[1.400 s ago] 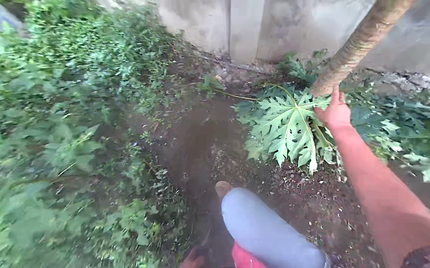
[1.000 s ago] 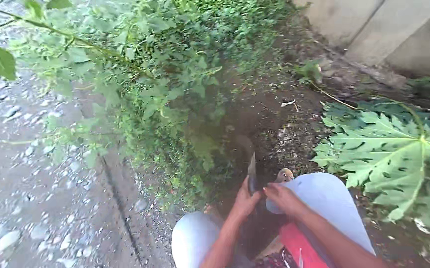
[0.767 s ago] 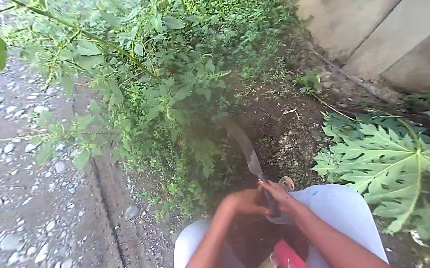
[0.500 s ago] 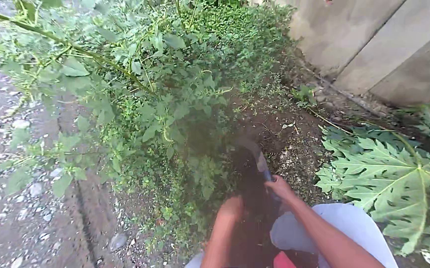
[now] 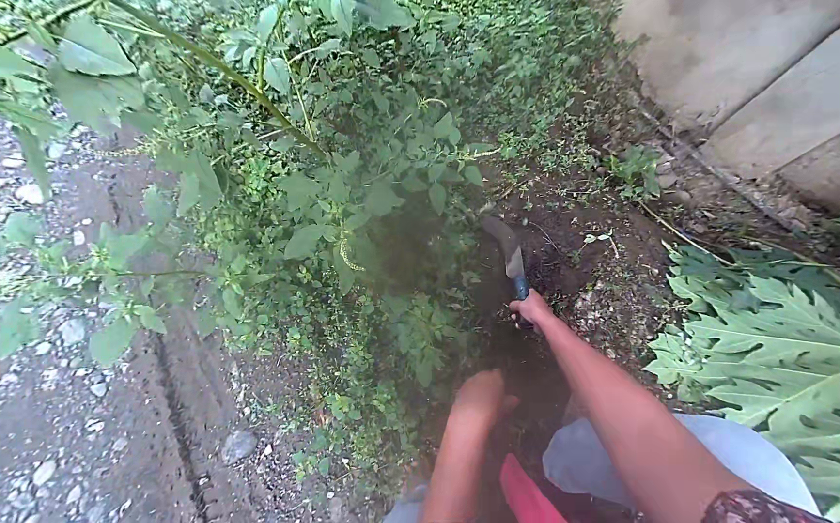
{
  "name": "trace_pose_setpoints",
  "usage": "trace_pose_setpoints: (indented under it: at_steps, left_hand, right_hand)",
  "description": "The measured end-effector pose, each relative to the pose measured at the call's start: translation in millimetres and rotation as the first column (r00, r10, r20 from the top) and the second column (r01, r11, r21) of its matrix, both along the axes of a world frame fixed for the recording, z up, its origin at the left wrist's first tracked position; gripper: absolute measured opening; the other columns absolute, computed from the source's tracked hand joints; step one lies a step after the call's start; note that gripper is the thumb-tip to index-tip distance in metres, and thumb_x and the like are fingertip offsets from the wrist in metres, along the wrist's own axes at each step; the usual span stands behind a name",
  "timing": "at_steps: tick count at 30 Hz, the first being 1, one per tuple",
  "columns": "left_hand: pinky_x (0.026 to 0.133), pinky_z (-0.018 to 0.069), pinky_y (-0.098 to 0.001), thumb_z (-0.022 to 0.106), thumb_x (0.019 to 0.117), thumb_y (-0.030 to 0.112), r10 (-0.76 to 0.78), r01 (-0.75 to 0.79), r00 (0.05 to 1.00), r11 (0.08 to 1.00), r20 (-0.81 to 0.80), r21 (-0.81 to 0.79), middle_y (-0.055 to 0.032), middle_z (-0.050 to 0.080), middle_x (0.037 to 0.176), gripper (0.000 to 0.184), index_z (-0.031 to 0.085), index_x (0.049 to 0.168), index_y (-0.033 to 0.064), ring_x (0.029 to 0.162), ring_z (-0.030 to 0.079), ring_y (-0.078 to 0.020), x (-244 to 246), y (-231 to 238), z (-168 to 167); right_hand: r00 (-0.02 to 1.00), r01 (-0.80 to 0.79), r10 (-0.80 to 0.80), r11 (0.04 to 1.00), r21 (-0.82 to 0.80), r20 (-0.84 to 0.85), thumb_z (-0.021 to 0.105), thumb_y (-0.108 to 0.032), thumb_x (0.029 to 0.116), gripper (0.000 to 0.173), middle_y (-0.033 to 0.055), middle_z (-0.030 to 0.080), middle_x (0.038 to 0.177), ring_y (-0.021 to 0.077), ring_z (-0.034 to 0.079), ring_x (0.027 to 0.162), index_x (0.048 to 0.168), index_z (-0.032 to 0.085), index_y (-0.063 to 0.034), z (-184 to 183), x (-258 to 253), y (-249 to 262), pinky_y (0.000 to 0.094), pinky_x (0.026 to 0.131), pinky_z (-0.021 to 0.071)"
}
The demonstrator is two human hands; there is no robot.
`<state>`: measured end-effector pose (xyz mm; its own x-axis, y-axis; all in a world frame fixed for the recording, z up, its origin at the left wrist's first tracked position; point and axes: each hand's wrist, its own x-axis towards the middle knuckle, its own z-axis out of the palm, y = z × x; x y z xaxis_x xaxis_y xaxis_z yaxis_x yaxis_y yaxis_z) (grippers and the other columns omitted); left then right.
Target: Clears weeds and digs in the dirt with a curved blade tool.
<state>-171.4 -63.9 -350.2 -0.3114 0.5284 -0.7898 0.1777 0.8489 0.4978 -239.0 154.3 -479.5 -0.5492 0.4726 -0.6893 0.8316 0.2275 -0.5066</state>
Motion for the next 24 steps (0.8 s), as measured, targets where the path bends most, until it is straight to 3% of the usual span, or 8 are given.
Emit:
trace_pose_setpoints:
  at_steps: [3, 8, 12, 14, 18, 21, 22, 24]
  left_hand:
    - [0.115, 0.0413, -0.0561, 0.056, 0.1070, 0.038, 0.014, -0.014, 1.000, 1.000, 0.002, 0.017, -0.0257, 0.054, 0.148, 0.063, 0.041, 0.154, -0.0005, 0.139, 0.052, -0.0390, -1, -3, 1]
    - [0.113, 0.0432, -0.0572, 0.055, 0.1072, 0.037, -0.004, 0.004, 1.000, 1.000, 0.006, -0.030, -0.0258, 0.055, 0.146, 0.060, 0.043, 0.152, -0.0011, 0.137, 0.054, -0.0395, 7, -7, 2]
    - [0.113, 0.0429, -0.0560, 0.055, 0.1072, 0.038, -0.014, 0.014, 1.000, 0.999, 0.015, -0.029, -0.0253, 0.055, 0.146, 0.060, 0.044, 0.152, -0.0010, 0.137, 0.054, -0.0389, 11, -10, 1]
    - [0.113, 0.0434, -0.0564, 0.056, 0.1070, 0.037, 0.000, 0.000, 1.000, 1.000, 0.014, -0.026, -0.0252, 0.056, 0.145, 0.059, 0.046, 0.151, -0.0007, 0.137, 0.055, -0.0388, 10, -12, 1]
    - [0.113, 0.0427, -0.0567, 0.054, 0.1079, 0.034, 0.004, -0.004, 1.000, 1.000, -0.003, -0.022, -0.0254, 0.055, 0.146, 0.056, 0.046, 0.150, -0.0012, 0.138, 0.054, -0.0390, 8, -10, 11]
    - [0.113, 0.0399, -0.0591, 0.049, 0.1100, 0.025, 0.014, -0.013, 1.000, 0.998, 0.019, -0.061, -0.0295, 0.055, 0.143, 0.042, 0.056, 0.138, -0.0058, 0.138, 0.052, -0.0424, 5, -4, 39]
    - [0.112, 0.0402, -0.0593, 0.048, 0.1104, 0.024, 0.002, 0.001, 0.999, 0.996, 0.036, -0.089, -0.0298, 0.056, 0.142, 0.039, 0.058, 0.133, -0.0070, 0.137, 0.052, -0.0426, 4, -2, 47]
    - [0.112, 0.0401, -0.0595, 0.047, 0.1103, 0.022, -0.028, 0.039, 0.996, 0.991, 0.087, -0.131, -0.0295, 0.055, 0.143, 0.039, 0.058, 0.132, -0.0087, 0.138, 0.051, -0.0425, 3, 0, 55]
  right_hand:
    - [1.000, -0.026, 0.026, 0.999, 0.035, -0.010, 0.069, -0.011, 0.0959, 0.062, 0.0192, 0.065, 0.112, 0.0234, 0.070, 0.076, 0.150, 0.039, -0.0060, 8, 17, 15, 0.0394, 0.069, 0.0602]
    - [0.885, 0.389, -0.393, 0.919, -0.068, -0.248, 0.068, -0.005, 0.0961, 0.062, 0.0218, 0.062, 0.110, 0.0256, 0.070, 0.075, 0.148, 0.035, -0.0014, 1, 7, -21, 0.0404, 0.066, 0.0611]
    - [0.995, 0.085, -0.086, 0.996, -0.011, -0.048, 0.069, -0.007, 0.0957, 0.067, 0.0221, 0.063, 0.118, 0.0269, 0.071, 0.085, 0.153, 0.034, -0.0034, -12, 23, -24, 0.0425, 0.075, 0.0607]
    - [0.999, 0.003, -0.002, 1.000, 0.028, -0.034, 0.070, -0.008, 0.0945, 0.064, 0.0213, 0.064, 0.116, 0.0263, 0.070, 0.080, 0.151, 0.040, -0.0055, -5, 31, -5, 0.0424, 0.070, 0.0608]
    - [0.950, 0.225, -0.223, 0.974, -0.016, -0.217, 0.066, -0.008, 0.0983, 0.057, 0.0197, 0.064, 0.105, 0.0226, 0.068, 0.071, 0.147, 0.038, 0.0002, 14, 20, -1, 0.0385, 0.066, 0.0603]
    - [0.781, 0.455, -0.517, 0.856, -0.246, -0.352, 0.062, -0.003, 0.1003, 0.057, 0.0188, 0.058, 0.102, 0.0215, 0.065, 0.069, 0.148, 0.031, 0.0004, 19, -17, -35, 0.0370, 0.063, 0.0590]
    - [0.755, 0.475, -0.555, 0.830, -0.293, -0.349, 0.062, -0.002, 0.0997, 0.058, 0.0193, 0.058, 0.101, 0.0227, 0.065, 0.069, 0.148, 0.031, -0.0008, 14, -27, -46, 0.0382, 0.062, 0.0589]
    - [0.859, 0.366, -0.437, 0.888, -0.277, -0.267, 0.064, -0.003, 0.0994, 0.060, 0.0203, 0.060, 0.102, 0.0236, 0.066, 0.071, 0.149, 0.030, -0.0020, -6, -34, -61, 0.0386, 0.063, 0.0589]
